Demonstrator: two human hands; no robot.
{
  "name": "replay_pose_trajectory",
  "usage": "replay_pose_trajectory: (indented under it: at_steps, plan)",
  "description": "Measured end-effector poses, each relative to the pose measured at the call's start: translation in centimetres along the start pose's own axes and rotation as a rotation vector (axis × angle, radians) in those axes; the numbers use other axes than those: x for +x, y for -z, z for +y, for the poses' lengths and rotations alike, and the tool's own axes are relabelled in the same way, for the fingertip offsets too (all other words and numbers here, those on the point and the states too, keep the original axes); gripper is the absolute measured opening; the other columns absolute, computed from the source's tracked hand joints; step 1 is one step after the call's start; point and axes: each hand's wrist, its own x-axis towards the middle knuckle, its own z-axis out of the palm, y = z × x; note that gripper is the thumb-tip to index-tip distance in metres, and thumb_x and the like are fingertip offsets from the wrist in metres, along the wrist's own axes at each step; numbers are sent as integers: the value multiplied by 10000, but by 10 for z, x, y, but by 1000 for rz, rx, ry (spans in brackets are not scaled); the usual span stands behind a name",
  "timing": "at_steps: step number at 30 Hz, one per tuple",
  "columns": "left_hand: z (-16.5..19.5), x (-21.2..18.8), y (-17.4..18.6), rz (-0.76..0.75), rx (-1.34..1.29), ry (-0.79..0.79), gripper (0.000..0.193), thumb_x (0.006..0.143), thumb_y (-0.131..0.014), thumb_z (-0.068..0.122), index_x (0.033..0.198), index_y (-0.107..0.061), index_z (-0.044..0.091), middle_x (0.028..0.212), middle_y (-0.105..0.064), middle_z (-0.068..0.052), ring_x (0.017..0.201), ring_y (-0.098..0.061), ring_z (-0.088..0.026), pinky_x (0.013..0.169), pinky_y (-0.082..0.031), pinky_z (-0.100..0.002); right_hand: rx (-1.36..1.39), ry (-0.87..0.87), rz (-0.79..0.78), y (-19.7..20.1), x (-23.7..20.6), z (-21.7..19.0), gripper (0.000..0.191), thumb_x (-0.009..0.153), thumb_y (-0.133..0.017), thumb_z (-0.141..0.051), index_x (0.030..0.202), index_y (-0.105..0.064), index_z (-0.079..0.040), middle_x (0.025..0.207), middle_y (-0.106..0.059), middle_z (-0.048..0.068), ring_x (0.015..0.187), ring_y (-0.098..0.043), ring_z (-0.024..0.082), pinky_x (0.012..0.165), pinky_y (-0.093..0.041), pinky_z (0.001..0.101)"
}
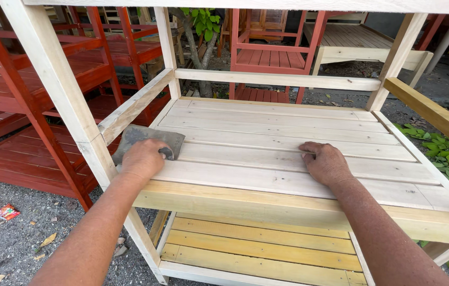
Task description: The person sands the wooden slatted surfaces of an unfinished furniture frame, rubbing a sanding block by hand across the seat slats and edges, then moves to sand the lower yellow-toned slatted shelf of the frame.
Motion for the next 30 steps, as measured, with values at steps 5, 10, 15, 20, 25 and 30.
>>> replay_pose_trajectory:
  at_steps: [5, 10, 15, 20, 25, 30]
  plan:
    - [37, -1, -16, -42, -40, -36, 335, 955, -625, 110, 1069, -804, 369, 1236, -727, 25, 1094, -721, -213, 1036, -550, -361, -101, 16, 6, -5, 3, -6, 340, 1044, -530, -331, 1352, -664, -282, 1358, -666, 38, 1361, -540, 203, 1203, -414, 403]
    - [96, -18, -45, 90, -116, -269, 345, 862, -656, 37, 1113, -779, 239, 1336, -662, -33, 1194, -652, -257, 1020, -527, -407, -161, 96, -14, -18, 4, -16, 411, 1049, -471, -359, 1429, -580, -248, 1537, -512, -17, 1443, -433, 206, 1229, -361, 410]
    - [52, -13, -22, 27, -82, -126, 317, 936, -618, 102, 1145, -773, 285, 1501, -546, -7, 1286, -591, -239, 1115, -462, -382, -244, 116, -114, -21, 7, -17, 505, 1065, -328, -446, 1539, -416, -293, 1646, -343, -47, 1537, -274, 180, 1283, -230, 427]
    - [-19, 8, 3, 51, -40, 24, 407, 923, -588, 11, 1177, -778, 266, 1322, -681, -125, 1196, -660, -294, 1118, -474, -381, -321, 129, -266, -21, 3, -36, 634, 1024, -180, -556, 1625, -166, -352, 1721, -102, -61, 1588, -59, 157, 1303, -73, 443]
    - [-13, 11, -5, 78, -98, 29, 384, 898, -582, -3, 1086, -801, 251, 1202, -726, -113, 1088, -714, -286, 1048, -526, -382, -315, 280, -333, -23, -14, -77, 748, 973, -135, -659, 1640, -55, -331, 1731, 3, -40, 1588, 31, 171, 1292, -20, 442]
    - [38, -3, -30, 169, -119, -162, 427, 829, -604, -50, 1063, -816, 237, 1204, -738, -82, 1106, -695, -290, 1036, -533, -395, -333, 394, -380, -28, -26, -111, 778, 949, -111, -715, 1639, -42, -363, 1734, 34, -27, 1593, 65, 182, 1299, 1, 442]
